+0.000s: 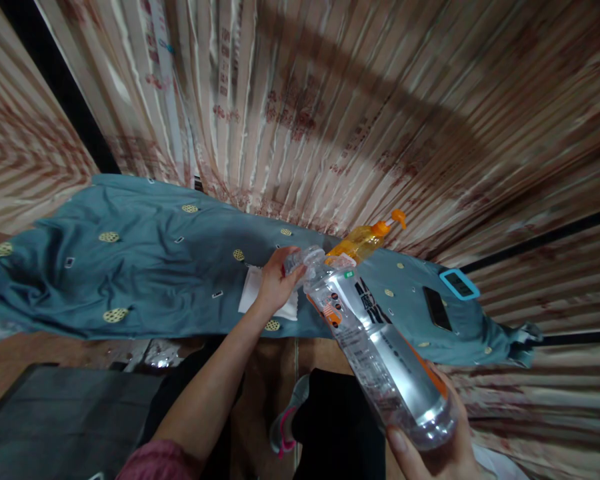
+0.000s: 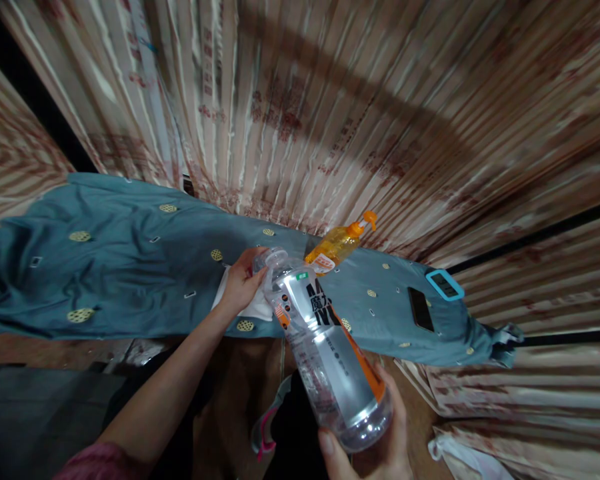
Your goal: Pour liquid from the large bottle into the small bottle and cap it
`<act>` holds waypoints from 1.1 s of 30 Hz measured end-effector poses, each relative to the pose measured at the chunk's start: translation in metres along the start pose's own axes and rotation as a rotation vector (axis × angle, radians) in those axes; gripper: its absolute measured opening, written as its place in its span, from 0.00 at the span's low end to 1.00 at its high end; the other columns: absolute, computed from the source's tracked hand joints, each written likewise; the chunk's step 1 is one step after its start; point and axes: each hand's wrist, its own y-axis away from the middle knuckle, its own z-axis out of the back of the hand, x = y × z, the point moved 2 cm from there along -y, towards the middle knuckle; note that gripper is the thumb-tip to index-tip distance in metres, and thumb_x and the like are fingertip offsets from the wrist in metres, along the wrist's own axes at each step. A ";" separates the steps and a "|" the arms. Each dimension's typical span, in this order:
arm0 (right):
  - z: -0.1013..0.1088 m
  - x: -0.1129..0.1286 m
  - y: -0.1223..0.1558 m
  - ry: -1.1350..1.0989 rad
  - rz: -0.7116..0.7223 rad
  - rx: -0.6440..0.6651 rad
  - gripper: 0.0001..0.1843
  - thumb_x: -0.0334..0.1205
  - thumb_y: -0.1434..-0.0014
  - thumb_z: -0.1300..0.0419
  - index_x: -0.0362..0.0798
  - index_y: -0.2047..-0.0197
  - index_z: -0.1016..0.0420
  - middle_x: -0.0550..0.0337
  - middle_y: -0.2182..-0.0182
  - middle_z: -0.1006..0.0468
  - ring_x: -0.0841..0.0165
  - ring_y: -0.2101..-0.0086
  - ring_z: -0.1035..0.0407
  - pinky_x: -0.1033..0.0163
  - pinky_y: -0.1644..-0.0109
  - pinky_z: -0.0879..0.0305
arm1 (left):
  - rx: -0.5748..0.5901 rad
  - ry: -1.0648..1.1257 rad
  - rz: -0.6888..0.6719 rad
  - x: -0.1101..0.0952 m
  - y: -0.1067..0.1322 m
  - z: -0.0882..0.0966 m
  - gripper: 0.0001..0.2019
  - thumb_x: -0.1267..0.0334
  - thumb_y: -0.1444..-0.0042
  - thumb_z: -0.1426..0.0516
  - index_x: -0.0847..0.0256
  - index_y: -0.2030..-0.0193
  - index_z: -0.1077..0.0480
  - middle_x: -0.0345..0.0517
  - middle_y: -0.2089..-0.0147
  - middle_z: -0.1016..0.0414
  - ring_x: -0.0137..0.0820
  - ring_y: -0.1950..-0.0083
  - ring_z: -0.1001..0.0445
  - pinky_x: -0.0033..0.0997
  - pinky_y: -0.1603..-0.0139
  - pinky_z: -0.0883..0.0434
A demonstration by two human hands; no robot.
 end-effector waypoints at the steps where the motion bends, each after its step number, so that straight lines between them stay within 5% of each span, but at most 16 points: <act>1: 0.000 0.000 0.000 -0.012 -0.013 0.004 0.54 0.64 0.54 0.32 0.42 0.33 0.41 0.39 0.41 0.30 0.45 0.41 0.35 0.42 0.38 0.38 | 0.000 0.002 0.002 0.000 0.000 0.000 0.15 0.58 0.43 0.39 0.60 0.51 0.27 0.50 0.51 0.20 0.39 0.49 0.22 0.40 0.45 0.26; 16: -0.002 0.001 0.002 -0.063 0.007 0.001 0.53 0.60 0.55 0.30 0.40 0.34 0.40 0.38 0.39 0.34 0.47 0.41 0.36 0.46 0.38 0.40 | 0.002 0.037 0.009 0.002 -0.001 0.000 0.17 0.55 0.44 0.39 0.61 0.50 0.26 0.52 0.50 0.20 0.41 0.48 0.22 0.41 0.44 0.27; 23: -0.005 0.006 0.004 -0.129 -0.097 -0.013 0.58 0.59 0.59 0.29 0.38 0.32 0.44 0.35 0.35 0.38 0.47 0.38 0.40 0.44 0.36 0.42 | -0.013 0.043 0.007 0.001 -0.002 0.000 0.19 0.51 0.43 0.40 0.61 0.50 0.26 0.51 0.52 0.19 0.41 0.50 0.22 0.40 0.47 0.27; 33: -0.005 0.002 0.005 -0.200 -0.168 0.025 0.59 0.59 0.62 0.27 0.45 0.32 0.44 0.39 0.33 0.39 0.51 0.39 0.36 0.51 0.44 0.32 | -0.016 0.083 0.022 0.003 -0.003 0.000 0.21 0.48 0.44 0.39 0.61 0.51 0.26 0.52 0.51 0.20 0.42 0.49 0.22 0.42 0.44 0.27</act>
